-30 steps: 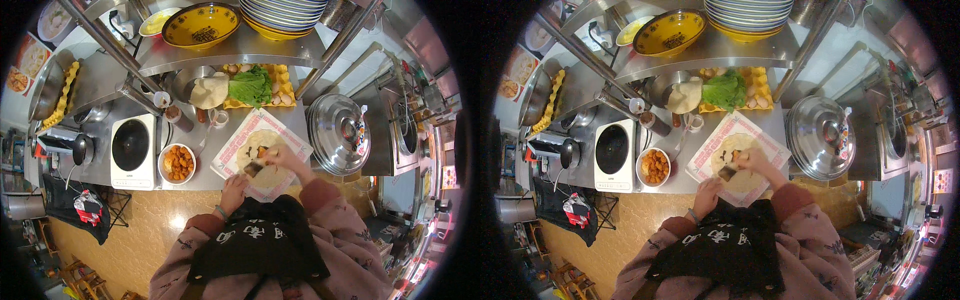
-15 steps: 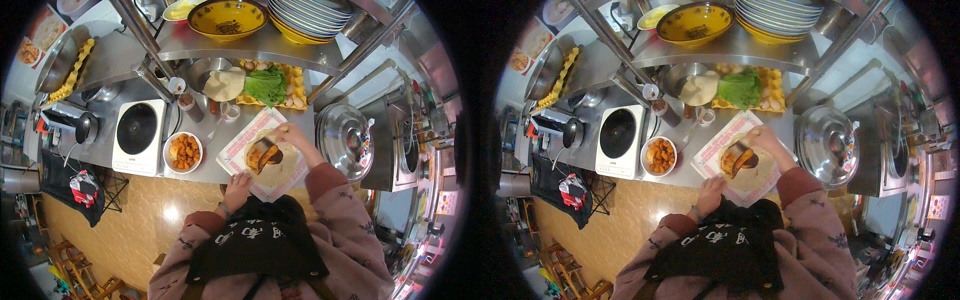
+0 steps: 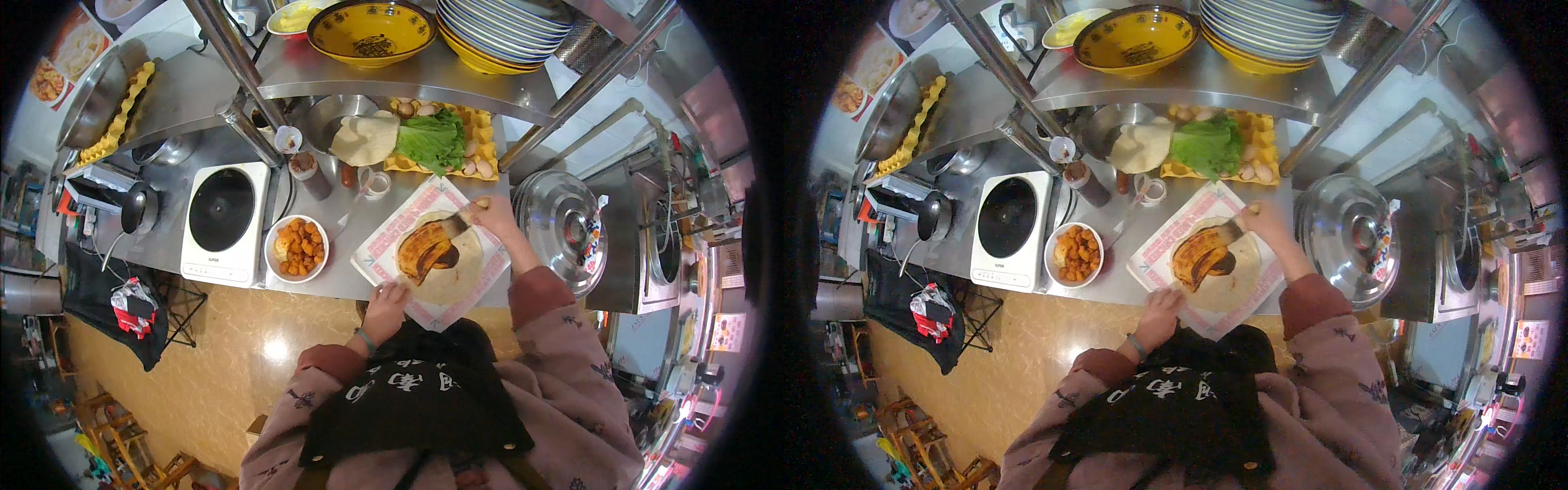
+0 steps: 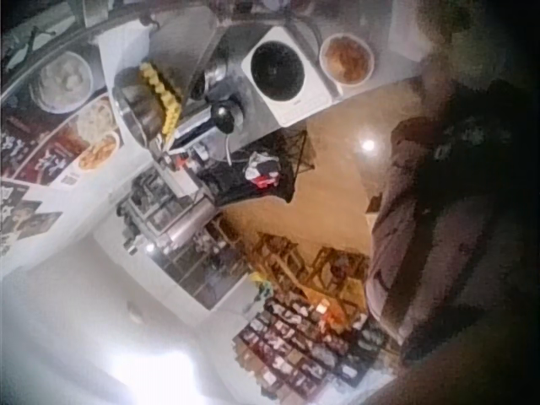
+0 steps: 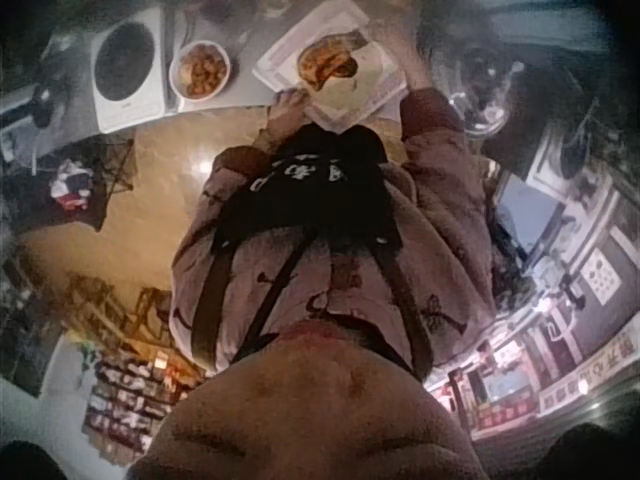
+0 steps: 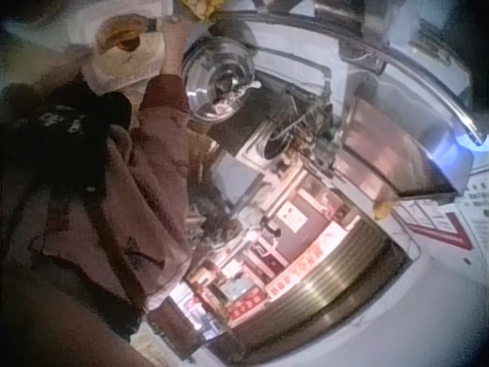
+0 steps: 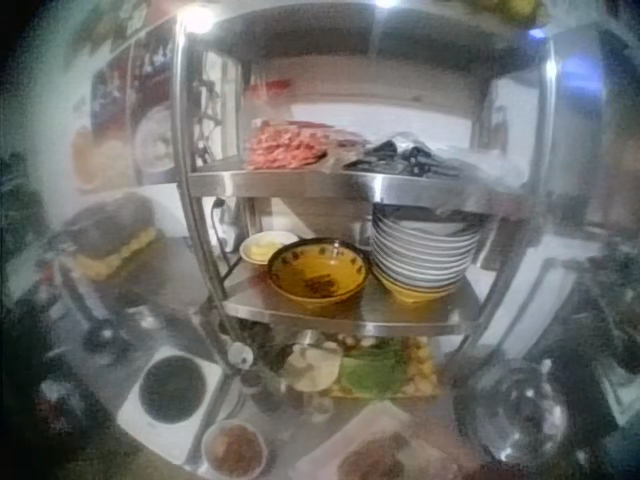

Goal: The person assembles a food wrap by placing a thin flatbread on a paper sheet, spreading sauce with a brush, adding lettuce and fried items, then folding the paper around the contents. The process is repeated for a second wrap.

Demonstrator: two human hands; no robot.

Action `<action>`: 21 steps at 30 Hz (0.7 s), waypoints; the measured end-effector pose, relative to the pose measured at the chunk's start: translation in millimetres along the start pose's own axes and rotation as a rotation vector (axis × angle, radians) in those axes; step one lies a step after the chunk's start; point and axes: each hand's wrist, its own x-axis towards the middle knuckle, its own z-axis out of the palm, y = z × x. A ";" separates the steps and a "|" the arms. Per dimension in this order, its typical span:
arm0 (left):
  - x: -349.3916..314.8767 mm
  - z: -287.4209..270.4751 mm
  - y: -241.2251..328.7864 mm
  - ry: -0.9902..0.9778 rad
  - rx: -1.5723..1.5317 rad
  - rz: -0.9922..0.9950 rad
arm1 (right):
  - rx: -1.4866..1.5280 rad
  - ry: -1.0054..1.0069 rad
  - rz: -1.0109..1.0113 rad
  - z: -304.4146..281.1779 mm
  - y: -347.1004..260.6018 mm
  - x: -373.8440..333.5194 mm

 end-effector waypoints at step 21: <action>2.7 -7.3 -3.1 -0.072 0.053 0.012 | 0.455 0.184 0.257 18.6 35.2 -116.7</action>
